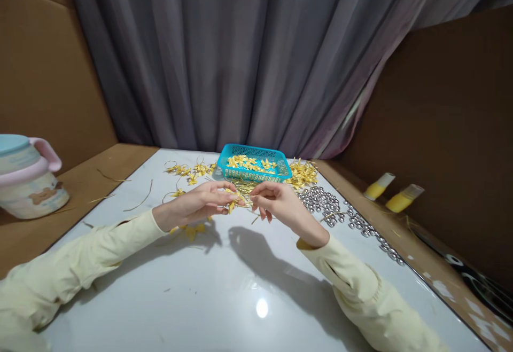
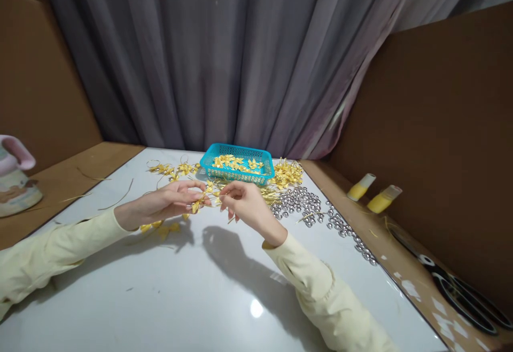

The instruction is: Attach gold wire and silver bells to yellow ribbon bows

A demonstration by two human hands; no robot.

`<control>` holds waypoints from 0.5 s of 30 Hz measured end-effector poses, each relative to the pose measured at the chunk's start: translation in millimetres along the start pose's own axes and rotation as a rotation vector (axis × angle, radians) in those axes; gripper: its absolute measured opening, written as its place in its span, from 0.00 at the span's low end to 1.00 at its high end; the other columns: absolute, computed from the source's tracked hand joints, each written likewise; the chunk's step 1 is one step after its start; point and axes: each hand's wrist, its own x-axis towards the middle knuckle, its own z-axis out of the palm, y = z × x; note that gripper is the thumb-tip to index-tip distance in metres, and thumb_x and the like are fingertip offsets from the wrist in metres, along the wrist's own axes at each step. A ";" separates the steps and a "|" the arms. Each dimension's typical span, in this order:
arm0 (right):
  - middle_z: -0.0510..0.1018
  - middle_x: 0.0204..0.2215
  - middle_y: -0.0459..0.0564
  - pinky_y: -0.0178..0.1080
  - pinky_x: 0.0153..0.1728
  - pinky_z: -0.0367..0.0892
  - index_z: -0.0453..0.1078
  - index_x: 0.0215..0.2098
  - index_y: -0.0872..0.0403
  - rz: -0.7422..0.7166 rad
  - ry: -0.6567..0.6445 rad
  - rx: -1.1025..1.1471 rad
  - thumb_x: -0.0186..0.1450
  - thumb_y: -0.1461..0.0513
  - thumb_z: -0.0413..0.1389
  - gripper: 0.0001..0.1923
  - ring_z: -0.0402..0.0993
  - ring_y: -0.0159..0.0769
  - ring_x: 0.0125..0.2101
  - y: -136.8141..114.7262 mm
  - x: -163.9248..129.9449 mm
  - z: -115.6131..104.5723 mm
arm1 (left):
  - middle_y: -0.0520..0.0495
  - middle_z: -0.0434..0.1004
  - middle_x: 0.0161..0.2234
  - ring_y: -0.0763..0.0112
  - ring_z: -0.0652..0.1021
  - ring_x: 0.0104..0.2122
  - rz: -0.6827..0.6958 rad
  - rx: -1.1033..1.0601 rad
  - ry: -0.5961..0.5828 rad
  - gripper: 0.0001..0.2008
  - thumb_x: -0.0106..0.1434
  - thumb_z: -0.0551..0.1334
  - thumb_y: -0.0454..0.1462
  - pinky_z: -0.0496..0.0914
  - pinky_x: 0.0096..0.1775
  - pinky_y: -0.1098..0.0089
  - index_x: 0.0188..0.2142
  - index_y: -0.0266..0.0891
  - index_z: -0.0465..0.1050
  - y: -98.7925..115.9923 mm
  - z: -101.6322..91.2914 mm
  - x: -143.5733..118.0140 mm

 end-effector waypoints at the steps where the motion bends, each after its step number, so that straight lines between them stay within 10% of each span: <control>1: 0.73 0.18 0.44 0.27 0.11 0.59 0.66 0.28 0.57 -0.004 -0.006 -0.003 0.55 0.66 0.54 0.02 0.64 0.23 0.12 -0.3 -0.1 -1.3 | 0.45 0.76 0.37 0.76 0.73 0.29 0.000 -0.010 -0.009 0.13 0.55 0.67 0.33 0.63 0.32 0.73 0.38 0.37 0.66 -0.2 -0.3 -0.1; 15: 0.77 0.23 0.48 0.27 0.14 0.60 0.70 0.28 0.57 -0.050 0.028 -0.010 0.55 0.61 0.61 0.06 0.67 0.24 0.16 -31.6 -20.8 -6.5 | 0.49 0.72 0.30 0.73 0.72 0.33 0.009 -0.141 -0.104 0.20 0.49 0.70 0.32 0.63 0.31 0.75 0.42 0.35 0.70 0.9 0.8 -1.2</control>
